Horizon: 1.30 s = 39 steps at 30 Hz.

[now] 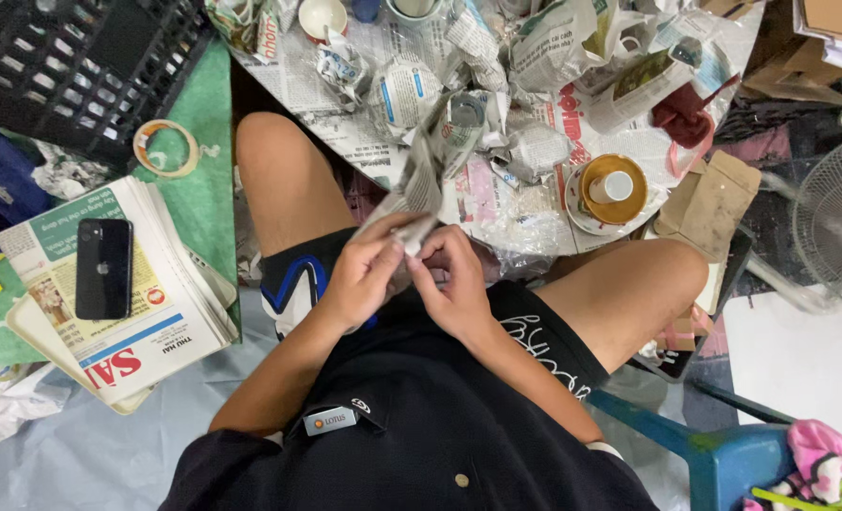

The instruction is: The person sits cross-legged and wraps small objects, including plastic cups and containers, in newspaper sheets. They fold the paper around each item and place the wrapped bundles into a black plastic crate.

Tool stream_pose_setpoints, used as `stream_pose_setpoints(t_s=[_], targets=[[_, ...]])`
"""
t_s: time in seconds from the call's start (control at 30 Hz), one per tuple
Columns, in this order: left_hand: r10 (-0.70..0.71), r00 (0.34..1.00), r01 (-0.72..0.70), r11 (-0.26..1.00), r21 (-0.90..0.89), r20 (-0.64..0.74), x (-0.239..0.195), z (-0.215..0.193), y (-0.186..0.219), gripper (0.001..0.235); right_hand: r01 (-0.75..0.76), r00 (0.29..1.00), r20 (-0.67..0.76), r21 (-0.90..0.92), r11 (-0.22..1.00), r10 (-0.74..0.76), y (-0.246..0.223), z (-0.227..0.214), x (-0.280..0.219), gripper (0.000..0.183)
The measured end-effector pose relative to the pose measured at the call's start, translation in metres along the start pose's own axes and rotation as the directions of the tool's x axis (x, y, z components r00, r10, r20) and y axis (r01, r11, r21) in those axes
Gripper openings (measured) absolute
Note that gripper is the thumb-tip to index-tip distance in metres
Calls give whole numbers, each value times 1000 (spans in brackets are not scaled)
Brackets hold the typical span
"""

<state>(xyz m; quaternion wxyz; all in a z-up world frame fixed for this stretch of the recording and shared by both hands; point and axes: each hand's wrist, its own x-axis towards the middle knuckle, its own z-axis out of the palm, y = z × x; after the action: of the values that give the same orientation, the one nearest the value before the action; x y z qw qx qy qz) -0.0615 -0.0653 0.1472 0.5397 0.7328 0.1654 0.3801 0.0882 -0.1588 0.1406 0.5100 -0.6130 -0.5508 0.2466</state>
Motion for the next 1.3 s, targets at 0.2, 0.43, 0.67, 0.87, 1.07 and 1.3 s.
stream_pose_setpoints(t_s=[0.2, 0.43, 0.67, 0.87, 1.07, 1.3], targets=[[-269, 963, 266, 946, 186, -7, -10, -3, 18, 31, 106, 994, -27, -7, 994, -107, 1, 7, -2, 26], [-214, 817, 358, 916, 179, -536, -34, -71, -33, 33, -59, 964, -233, 278, 959, 127, 64, -7, 6, 28], [-191, 675, 606, 695, 387, -713, -50, -139, -25, 38, -248, 961, -110, 75, 966, 256, 73, 11, 40, 13], [341, 831, 314, 365, 876, -439, -37, -109, 34, 53, -163, 987, -19, -129, 978, 162, 48, 50, 79, 26], [394, 918, -353, 864, 360, -45, -89, -35, 57, 36, -39, 997, 47, -255, 966, 53, 64, 70, 82, 8], [585, 809, -500, 624, -600, -66, -96, -10, 41, 17, -112, 989, 76, -150, 982, 124, 61, 63, 89, 10]])
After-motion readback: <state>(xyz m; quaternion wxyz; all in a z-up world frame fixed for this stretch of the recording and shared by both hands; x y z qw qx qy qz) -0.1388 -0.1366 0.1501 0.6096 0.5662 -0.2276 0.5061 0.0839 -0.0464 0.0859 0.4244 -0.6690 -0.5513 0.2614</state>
